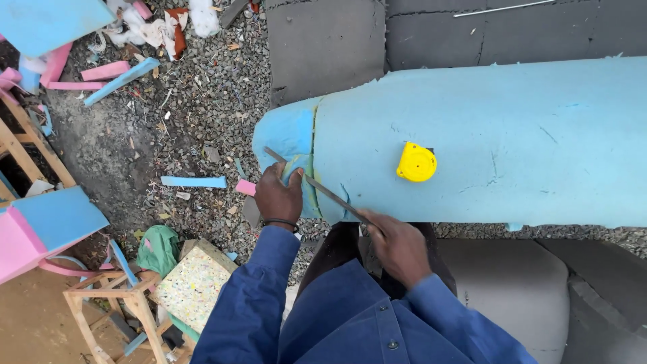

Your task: The person measures a large piece of light blue foam using a yellow tape measure and marks it with a metal tool. They then cut the foam along the marked lines using a long, thin metal blade. The person repeats the measuring and cutting process on a separate piece of dark gray foam.

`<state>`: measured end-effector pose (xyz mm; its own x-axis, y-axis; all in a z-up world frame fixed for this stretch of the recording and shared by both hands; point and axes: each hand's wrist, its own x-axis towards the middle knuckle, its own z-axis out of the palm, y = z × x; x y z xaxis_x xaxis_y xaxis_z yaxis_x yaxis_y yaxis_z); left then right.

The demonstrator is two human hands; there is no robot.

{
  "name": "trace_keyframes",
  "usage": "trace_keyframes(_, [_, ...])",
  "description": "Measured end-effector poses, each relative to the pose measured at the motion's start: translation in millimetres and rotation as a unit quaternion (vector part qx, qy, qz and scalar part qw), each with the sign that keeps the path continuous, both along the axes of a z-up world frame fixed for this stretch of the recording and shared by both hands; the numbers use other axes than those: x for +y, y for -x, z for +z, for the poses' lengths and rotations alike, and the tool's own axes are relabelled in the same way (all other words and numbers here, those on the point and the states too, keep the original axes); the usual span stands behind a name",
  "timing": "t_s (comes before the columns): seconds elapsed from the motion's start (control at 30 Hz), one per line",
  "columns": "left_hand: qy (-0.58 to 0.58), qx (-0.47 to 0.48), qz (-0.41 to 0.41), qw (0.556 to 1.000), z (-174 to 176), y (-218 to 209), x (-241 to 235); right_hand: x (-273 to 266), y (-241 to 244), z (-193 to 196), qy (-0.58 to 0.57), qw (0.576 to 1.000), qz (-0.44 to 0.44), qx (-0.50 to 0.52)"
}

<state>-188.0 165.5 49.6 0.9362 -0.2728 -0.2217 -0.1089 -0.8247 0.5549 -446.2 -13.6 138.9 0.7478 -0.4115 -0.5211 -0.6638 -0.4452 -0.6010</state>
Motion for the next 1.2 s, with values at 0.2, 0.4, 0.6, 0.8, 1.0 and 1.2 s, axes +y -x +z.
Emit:
trace_keyframes(0.2, [0.044,-0.006,0.014,0.999,1,1,7,-3,-55,-3,-0.029,0.998,0.036,-0.044])
trace_keyframes(0.4, [0.11,0.008,0.053,0.993,27,16,9,-26,33,25,0.009,0.997,0.065,0.047])
trace_keyframes(0.6, [0.138,-0.002,0.072,0.988,37,24,13,0,-36,-16,0.024,0.993,0.112,0.02])
trace_keyframes(0.8, [0.158,-0.003,0.1,0.982,52,28,23,-34,55,-6,0.097,0.984,0.137,0.053])
trace_keyframes(1.0, [0.177,-0.004,0.127,0.976,58,37,35,10,-8,-33,0.131,0.977,0.162,-0.037])
trace_keyframes(1.2, [0.199,-0.005,0.15,0.968,62,48,46,4,24,-17,0.177,0.968,0.179,-0.013])
